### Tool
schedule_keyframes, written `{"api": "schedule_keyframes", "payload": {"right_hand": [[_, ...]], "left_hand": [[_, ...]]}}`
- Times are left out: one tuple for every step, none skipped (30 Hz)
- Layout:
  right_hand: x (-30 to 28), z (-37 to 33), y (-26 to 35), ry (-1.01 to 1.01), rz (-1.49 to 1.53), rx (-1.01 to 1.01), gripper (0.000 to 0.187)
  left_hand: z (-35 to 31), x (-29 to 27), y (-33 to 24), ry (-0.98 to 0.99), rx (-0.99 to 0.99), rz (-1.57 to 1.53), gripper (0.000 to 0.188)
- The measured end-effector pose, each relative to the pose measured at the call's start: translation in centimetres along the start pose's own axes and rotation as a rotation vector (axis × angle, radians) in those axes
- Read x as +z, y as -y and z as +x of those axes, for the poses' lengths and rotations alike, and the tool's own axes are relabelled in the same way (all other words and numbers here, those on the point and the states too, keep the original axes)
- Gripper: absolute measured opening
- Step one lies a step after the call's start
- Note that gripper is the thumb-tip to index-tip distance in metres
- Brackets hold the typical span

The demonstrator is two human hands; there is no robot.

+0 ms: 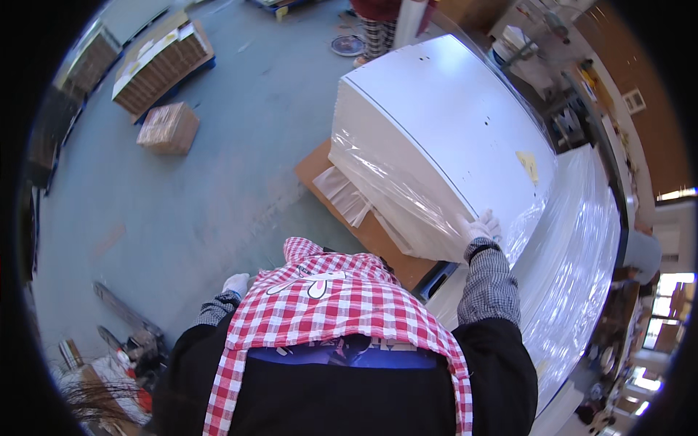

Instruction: Wrapping white furniture components with plastic stretch film.

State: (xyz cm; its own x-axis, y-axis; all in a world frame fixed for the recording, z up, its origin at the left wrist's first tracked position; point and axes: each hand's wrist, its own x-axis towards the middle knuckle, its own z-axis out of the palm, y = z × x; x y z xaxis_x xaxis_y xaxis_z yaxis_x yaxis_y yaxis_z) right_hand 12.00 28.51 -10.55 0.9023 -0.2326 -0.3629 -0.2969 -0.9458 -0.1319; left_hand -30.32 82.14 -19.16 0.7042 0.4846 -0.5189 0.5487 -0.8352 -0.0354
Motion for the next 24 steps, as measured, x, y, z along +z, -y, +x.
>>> {"api": "schedule_keyframes", "payload": {"right_hand": [[-0.1,-0.3,-0.2,0.006,-0.009,-0.013,0.111],[-0.1,-0.4,0.0,0.016,0.008,0.019,0.111],[-0.4,-0.9,0.7,0.028,-0.002,0.004,0.111],[-0.7,-1.4,1.2,0.040,-0.010,-0.016,0.111],[-1.1,-2.0,1.3,0.043,0.010,0.005,0.111],[-1.5,-2.4,1.4,0.045,0.012,0.002,0.111],[-2.1,-2.8,1.4,0.040,0.008,-0.008,0.111],[-2.7,-3.3,1.3,0.038,0.018,0.000,0.111],[-3.2,-3.9,1.1,0.051,0.017,0.004,0.111],[-3.5,-4.2,1.1,0.065,0.013,0.005,0.110],[-3.6,-4.4,1.0,0.066,0.019,0.004,0.110],[-3.6,-4.5,0.9,0.067,0.018,0.009,0.110],[-3.6,-4.5,0.8,0.067,0.016,0.013,0.111],[-3.6,-4.5,0.8,0.069,0.018,0.008,0.111],[-3.7,-4.6,0.9,0.071,0.015,0.016,0.111],[-3.7,-4.6,0.9,0.073,0.012,0.024,0.111],[-3.9,-4.7,1.0,0.074,0.013,0.021,0.111],[-4.0,-4.7,1.1,0.077,0.008,0.026,0.111],[-4.2,-4.8,1.2,0.079,0.003,0.031,0.110],[-4.2,-4.8,1.2,0.081,0.003,0.028,0.110],[-4.3,-4.7,1.1,0.080,0.010,0.027,0.110],[-4.3,-4.7,1.0,0.080,0.017,0.025,0.111],[-4.5,-4.7,0.9,0.082,0.016,0.023,0.111],[-4.9,-4.8,0.9,0.089,0.006,0.015,0.110]], "left_hand": [[0.2,0.1,0.4,-0.062,0.037,0.016,0.028],[0.3,0.3,0.9,-0.001,0.012,0.026,0.026],[0.2,0.4,1.5,-0.011,0.012,-0.004,0.026],[0.1,0.8,2.1,-0.021,0.007,-0.036,0.026],[0.3,1.4,2.7,-0.042,0.015,0.010,0.026],[0.6,1.6,2.9,-0.062,0.020,0.056,0.026],[0.9,1.4,2.9,-0.062,0.020,0.063,0.026],[1.1,1.3,2.9,-0.077,0.026,0.060,0.025],[1.3,0.8,2.9,-0.064,0.040,0.065,0.025],[1.4,0.4,2.9,-0.050,0.051,0.068,0.025],[1.5,0.0,2.9,-0.053,0.050,0.073,0.025],[1.4,-0.3,2.9,-0.042,0.050,0.081,0.024],[1.3,-0.5,2.9,-0.031,0.050,0.088,0.024],[1.1,-0.6,3.0,-0.033,0.045,0.089,0.024],[1.0,-0.7,3.0,-0.034,0.054,0.081,0.024],[0.8,-0.9,2.9,-0.035,0.065,0.074,0.024],[0.6,-1.0,2.9,-0.036,0.061,0.074,0.024],[0.4,-1.1,2.8,-0.026,0.062,0.076,0.024],[0.2,-1.2,2.8,-0.015,0.063,0.078,0.024],[0.0,-1.2,2.7,-0.005,0.065,0.080,0.024],[-0.2,-1.4,2.6,-0.004,0.062,0.080,0.024],[-0.4,-1.5,2.4,-0.011,0.054,0.063,0.025],[-0.5,-1.7,2.3,-0.017,0.046,0.047,0.025],[-0.8,-1.7,2.5,-0.013,0.033,0.042,0.025]]}}
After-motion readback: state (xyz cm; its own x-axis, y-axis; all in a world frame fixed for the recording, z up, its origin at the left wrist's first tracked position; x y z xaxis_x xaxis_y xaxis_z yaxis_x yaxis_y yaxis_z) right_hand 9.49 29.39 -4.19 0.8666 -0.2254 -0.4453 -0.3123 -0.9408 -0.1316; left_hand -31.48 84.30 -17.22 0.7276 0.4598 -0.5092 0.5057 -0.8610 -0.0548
